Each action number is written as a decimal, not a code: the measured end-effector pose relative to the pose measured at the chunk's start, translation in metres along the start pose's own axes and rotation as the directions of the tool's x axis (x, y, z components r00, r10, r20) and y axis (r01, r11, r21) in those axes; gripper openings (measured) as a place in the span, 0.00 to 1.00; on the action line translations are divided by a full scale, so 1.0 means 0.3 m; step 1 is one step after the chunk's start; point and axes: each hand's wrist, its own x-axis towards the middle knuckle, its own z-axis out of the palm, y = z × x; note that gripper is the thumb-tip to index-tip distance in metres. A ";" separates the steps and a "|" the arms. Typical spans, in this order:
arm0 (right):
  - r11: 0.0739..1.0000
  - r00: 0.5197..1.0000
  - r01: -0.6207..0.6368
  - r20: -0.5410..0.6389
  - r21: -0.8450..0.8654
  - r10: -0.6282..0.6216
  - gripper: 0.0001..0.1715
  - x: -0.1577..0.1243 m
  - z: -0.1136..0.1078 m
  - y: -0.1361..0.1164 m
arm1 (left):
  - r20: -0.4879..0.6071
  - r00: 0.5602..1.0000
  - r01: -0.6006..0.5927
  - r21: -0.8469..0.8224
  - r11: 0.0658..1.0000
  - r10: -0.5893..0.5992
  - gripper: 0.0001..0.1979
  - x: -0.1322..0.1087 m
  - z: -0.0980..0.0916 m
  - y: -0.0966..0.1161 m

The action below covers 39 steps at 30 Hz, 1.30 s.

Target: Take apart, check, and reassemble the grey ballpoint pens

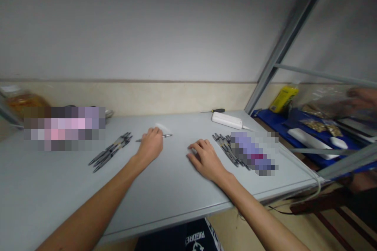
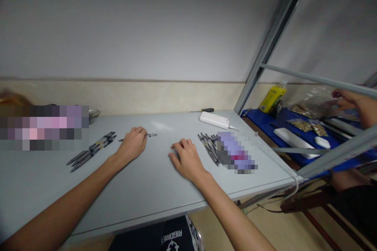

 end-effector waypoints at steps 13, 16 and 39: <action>0.941 0.999 0.010 -0.043 -0.338 -0.026 0.11 0.006 -0.027 -0.040 | -0.210 0.766 -0.637 -0.116 0.762 0.608 0.14 -0.056 0.000 0.150; 0.933 0.995 -0.091 -0.059 -0.348 0.075 0.16 0.009 -0.039 -0.041 | -0.220 0.763 -0.610 0.066 0.789 0.608 0.15 -0.062 -0.030 0.152; 0.793 0.642 -0.601 0.652 0.102 0.403 0.14 0.141 -0.135 -0.085 | -0.246 0.794 -0.497 0.264 0.827 0.556 0.05 -0.075 -0.014 0.170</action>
